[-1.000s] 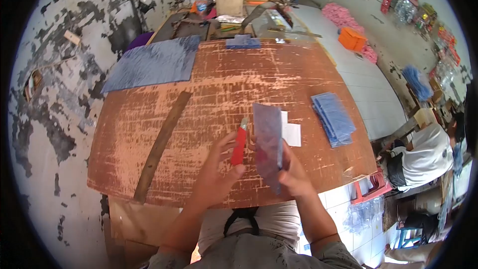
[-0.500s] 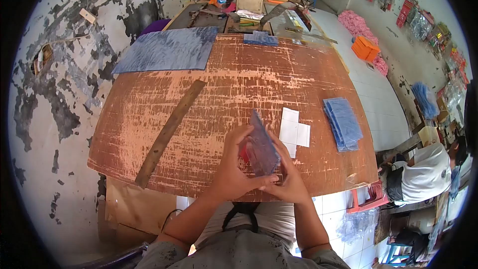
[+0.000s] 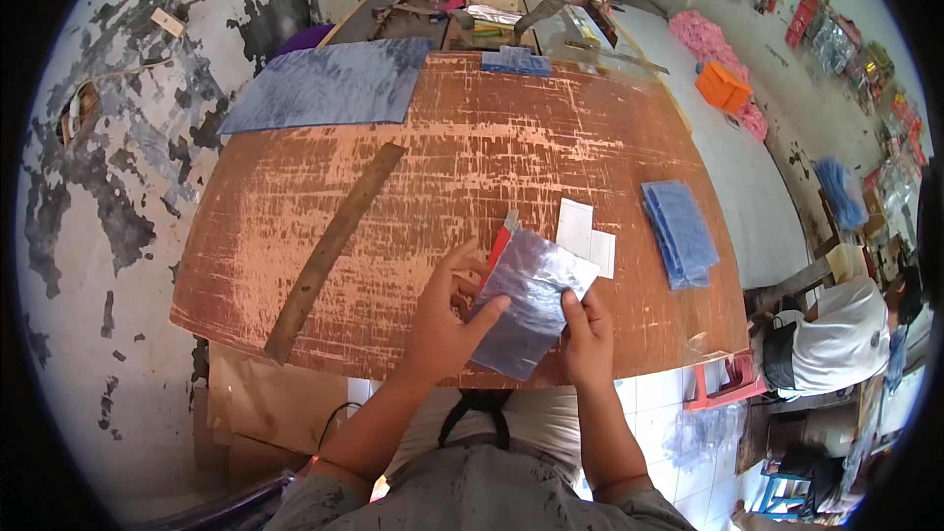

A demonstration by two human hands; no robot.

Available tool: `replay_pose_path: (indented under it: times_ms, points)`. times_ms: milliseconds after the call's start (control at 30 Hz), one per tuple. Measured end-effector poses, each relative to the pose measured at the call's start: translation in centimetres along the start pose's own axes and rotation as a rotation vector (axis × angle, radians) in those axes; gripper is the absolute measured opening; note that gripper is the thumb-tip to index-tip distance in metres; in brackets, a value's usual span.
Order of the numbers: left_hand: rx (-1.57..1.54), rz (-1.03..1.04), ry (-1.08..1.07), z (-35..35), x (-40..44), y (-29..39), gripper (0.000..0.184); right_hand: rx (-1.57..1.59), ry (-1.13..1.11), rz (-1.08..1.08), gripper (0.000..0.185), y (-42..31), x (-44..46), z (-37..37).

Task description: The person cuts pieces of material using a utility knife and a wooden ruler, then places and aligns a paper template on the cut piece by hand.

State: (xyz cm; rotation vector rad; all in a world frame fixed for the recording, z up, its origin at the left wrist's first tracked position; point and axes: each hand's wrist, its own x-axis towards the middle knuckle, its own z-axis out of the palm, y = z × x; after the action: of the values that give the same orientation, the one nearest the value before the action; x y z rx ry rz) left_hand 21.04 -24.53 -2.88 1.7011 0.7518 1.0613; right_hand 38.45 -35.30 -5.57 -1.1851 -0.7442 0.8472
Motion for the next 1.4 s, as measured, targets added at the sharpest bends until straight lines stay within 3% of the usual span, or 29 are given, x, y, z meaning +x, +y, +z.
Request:
replay_pose_path:
  times_ms: [67, 167, 533, 700, 800, 933, 967, 1067, 1133, 1200, 1400]
  points:
    - [-0.355, -0.288, -0.241, -0.9, -0.1, -1.7, 0.04, 0.1, 0.015, -0.052, 0.038, -0.2, 0.2, 0.2]
    - [-0.345, -0.305, -0.298, -1.3, -0.5, -1.6, 0.027, 0.073, 0.009, -0.062, 0.038, -0.6, 0.2, 0.4]
    - [-0.455, -0.339, -0.293, -0.4, -2.1, -3.3, 0.025, -0.052, -0.029, -0.045, 0.037, -2.1, 0.5, 1.2]
    - [-0.361, -0.261, -0.304, 0.2, -2.7, -3.1, 0.028, -0.392, 0.102, -0.105, 0.028, -1.8, 1.6, -0.1]
    - [-0.333, -0.247, -0.286, 0.0, -3.3, -3.3, 0.029, -0.122, 0.298, -0.113, 0.034, -2.3, 2.2, -1.6]
    - [-0.322, -0.256, -0.266, -1.0, -3.7, -2.6, 0.029, -0.101, 0.266, -0.267, 0.038, -4.7, 1.7, -1.1]
    - [-0.338, -0.233, -0.268, -1.1, -3.8, -2.5, 0.028, -0.093, 0.125, -0.259, 0.036, -4.7, 1.3, -1.8]
    - [-0.341, -0.21, -0.257, -1.1, -4.0, -2.5, 0.026, -0.208, -0.021, -0.265, 0.03, -5.6, 0.3, -1.8]
    - [-0.364, -0.214, -0.268, -1.2, -4.0, -1.9, 0.025, -0.143, 0.022, -0.214, 0.022, -5.8, 0.1, -1.3]
    - [-0.387, -0.216, -0.272, -1.3, -4.0, -1.5, 0.024, 0.03, -0.071, -0.129, 0.021, -5.9, 0.3, -1.6]
    - [-0.33, -0.228, -0.287, -1.8, -4.3, -0.7, 0.025, -0.005, -0.058, -0.19, 0.022, -6.1, 1.3, -1.9]
